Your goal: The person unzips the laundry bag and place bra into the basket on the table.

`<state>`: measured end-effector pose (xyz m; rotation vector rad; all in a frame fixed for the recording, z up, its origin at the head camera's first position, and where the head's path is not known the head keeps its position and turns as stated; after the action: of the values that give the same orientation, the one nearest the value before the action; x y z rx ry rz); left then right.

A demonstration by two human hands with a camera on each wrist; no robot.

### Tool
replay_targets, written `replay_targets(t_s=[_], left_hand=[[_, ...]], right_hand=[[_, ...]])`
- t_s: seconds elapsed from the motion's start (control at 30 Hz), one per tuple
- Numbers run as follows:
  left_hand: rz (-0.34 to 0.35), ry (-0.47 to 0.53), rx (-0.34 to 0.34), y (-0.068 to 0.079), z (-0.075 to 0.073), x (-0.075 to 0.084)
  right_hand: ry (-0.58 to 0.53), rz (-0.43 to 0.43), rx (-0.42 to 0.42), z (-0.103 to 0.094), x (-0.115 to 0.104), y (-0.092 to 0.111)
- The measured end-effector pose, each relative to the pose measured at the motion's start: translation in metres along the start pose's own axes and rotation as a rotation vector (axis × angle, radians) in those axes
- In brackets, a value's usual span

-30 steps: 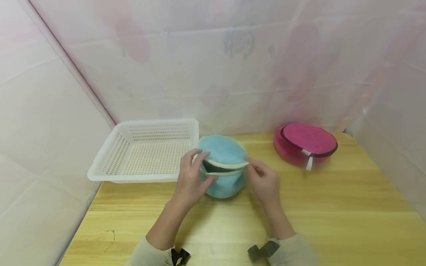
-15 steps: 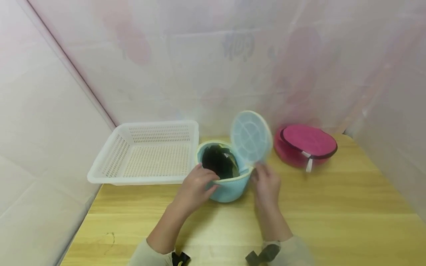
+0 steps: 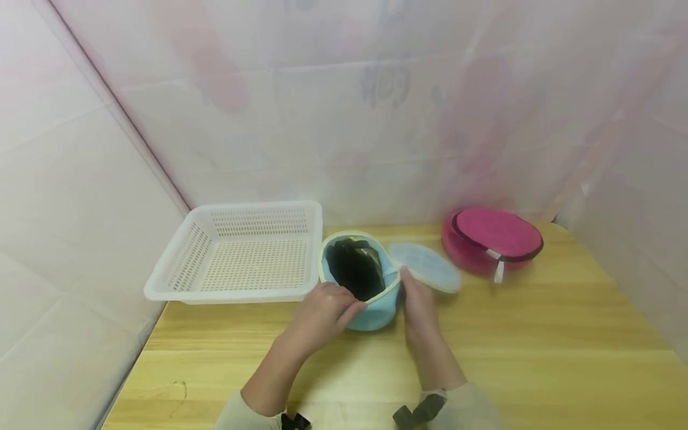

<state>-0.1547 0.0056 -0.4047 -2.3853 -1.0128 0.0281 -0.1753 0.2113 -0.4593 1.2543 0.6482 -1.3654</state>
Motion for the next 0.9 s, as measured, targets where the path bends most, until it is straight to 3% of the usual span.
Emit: replay_targets(t_s=[0.13,0.23,0.4,0.53,0.73,0.8,0.9], left_hand=[[-0.034,0.047,0.046,-0.004,0.002,-0.003],[-0.072,0.059,0.085,-0.005,0.001,-0.008],[-0.08,0.029,0.095,-0.013,-0.001,-0.015],[-0.04,-0.048,0.002,-0.024,-0.002,-0.016],[-0.023,-0.169,-0.255,-0.033,0.0,-0.016],[-0.018,-0.197,-0.288,-0.033,0.001,-0.017],[0.005,-0.251,-0.274,-0.03,0.001,-0.018]], right_hand=[[-0.044,-0.029,0.074,0.011,-0.002,-0.006],[-0.149,-0.057,0.12,0.019,-0.006,-0.007],[-0.279,-0.062,0.1,0.028,-0.009,-0.003],[-0.268,-0.063,0.089,0.033,-0.007,-0.002],[-0.242,-0.076,0.09,0.038,-0.005,0.0],[-0.24,-0.074,0.092,0.038,-0.005,0.001],[-0.231,-0.085,0.099,0.039,-0.005,0.001]])
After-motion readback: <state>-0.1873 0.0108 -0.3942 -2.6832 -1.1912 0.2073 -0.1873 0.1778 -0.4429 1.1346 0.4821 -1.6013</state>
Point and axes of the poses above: each hand's wrist, its own y-axis away from the middle knuckle, its own z-axis out of the palm, x = y × z, the point moved 2 cm from there along -y, towards the middle knuckle, and after that the axes turned 3 degrees about x, right-handed, at the moved point
